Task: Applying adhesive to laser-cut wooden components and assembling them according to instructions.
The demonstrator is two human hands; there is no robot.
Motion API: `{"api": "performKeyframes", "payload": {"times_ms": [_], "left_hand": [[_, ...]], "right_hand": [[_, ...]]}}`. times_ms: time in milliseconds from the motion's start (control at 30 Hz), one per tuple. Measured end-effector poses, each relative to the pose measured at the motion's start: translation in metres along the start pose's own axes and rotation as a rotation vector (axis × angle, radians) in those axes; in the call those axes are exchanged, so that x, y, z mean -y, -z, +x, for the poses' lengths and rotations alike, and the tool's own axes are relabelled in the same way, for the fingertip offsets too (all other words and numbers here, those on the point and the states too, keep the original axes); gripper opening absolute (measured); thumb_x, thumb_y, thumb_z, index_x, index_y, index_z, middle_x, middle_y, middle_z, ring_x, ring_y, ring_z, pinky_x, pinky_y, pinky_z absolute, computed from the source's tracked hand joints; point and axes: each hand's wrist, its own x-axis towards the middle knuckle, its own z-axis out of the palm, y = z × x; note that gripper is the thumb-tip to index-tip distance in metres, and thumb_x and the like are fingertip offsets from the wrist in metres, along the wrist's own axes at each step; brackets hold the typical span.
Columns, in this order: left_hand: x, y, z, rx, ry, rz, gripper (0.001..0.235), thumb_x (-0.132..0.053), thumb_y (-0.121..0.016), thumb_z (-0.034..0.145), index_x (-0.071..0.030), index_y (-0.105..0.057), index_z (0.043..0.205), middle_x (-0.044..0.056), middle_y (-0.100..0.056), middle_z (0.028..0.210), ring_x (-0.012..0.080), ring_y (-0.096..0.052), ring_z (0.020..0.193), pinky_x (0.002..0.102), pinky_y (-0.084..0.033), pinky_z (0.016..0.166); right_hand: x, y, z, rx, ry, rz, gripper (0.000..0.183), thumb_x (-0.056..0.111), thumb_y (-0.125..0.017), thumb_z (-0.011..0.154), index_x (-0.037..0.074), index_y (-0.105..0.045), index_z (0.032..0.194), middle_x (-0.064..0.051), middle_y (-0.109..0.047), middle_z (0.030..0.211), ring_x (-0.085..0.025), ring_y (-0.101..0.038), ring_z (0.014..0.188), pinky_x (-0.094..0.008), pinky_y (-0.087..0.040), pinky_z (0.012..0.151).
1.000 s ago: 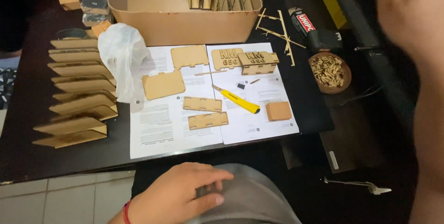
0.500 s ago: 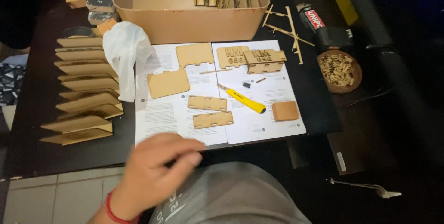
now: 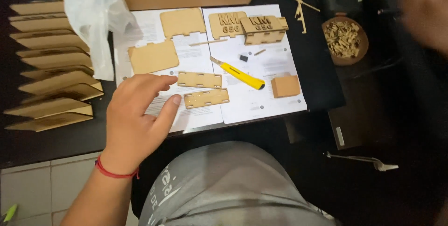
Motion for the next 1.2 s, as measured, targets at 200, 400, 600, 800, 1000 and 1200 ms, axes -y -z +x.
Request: {"api": "performKeyframes", "payload": {"times_ms": [200,400,600,800,1000,1200], "left_hand": [[0.033,-0.027,-0.022,0.066,-0.006,0.115,0.020,-0.018,-0.065,0.092,-0.009,-0.071,0.109,0.007,-0.071,0.101,0.0280,-0.065,0.095,0.043,-0.046,0.079],[0.045,-0.038,-0.031,0.084,-0.036,0.148,0.020,-0.019,-0.066,0.092,-0.012,-0.071,0.110,0.005,-0.069,0.103,0.0272,-0.063,0.096,0.043,-0.044,0.082],[0.044,-0.038,-0.026,0.110,-0.040,0.147,0.021,-0.020,-0.066,0.089,-0.011,-0.071,0.107,0.005,-0.070,0.100,0.0277,-0.064,0.093,0.043,-0.045,0.077],[0.046,-0.042,-0.031,0.124,-0.052,0.204,0.023,-0.022,-0.068,0.089,-0.014,-0.071,0.110,0.003,-0.068,0.107,0.0265,-0.062,0.097,0.043,-0.044,0.083],[0.049,-0.044,-0.031,0.156,-0.016,0.226,0.027,-0.024,-0.072,0.088,-0.014,-0.074,0.113,0.007,-0.070,0.103,0.0265,-0.062,0.101,0.038,-0.044,0.091],[0.048,-0.043,-0.031,0.133,0.042,0.254,0.033,-0.027,-0.071,0.085,-0.014,-0.073,0.115,0.007,-0.068,0.104,0.0266,-0.061,0.105,0.039,-0.041,0.094]], "right_hand": [[0.133,0.093,0.112,0.356,-0.368,0.863,0.036,0.010,-0.059,0.100,-0.008,-0.048,0.129,-0.023,-0.047,0.105,-0.037,-0.045,0.091,-0.049,-0.036,0.080],[0.174,0.047,0.088,0.506,-0.292,0.969,0.047,0.020,-0.057,0.095,-0.001,-0.050,0.136,-0.020,-0.049,0.111,-0.032,-0.046,0.097,-0.044,-0.039,0.081],[0.190,0.020,0.074,0.568,-0.332,0.997,0.051,0.025,-0.058,0.095,0.008,-0.049,0.142,-0.015,-0.050,0.122,-0.033,-0.044,0.113,-0.045,-0.034,0.096],[0.195,0.010,0.065,0.535,-0.316,0.929,0.053,0.024,-0.057,0.094,0.011,-0.049,0.145,-0.014,-0.051,0.122,-0.034,-0.044,0.112,-0.047,-0.033,0.095],[0.199,-0.009,0.046,0.394,-0.365,0.888,0.054,0.026,-0.063,0.092,0.010,-0.058,0.143,-0.013,-0.055,0.126,-0.033,-0.047,0.123,-0.042,-0.029,0.103],[0.180,0.021,0.061,0.159,-0.220,0.898,0.064,0.008,-0.065,0.087,-0.007,-0.052,0.148,-0.031,-0.051,0.133,-0.049,-0.045,0.128,-0.053,-0.028,0.108]]}}
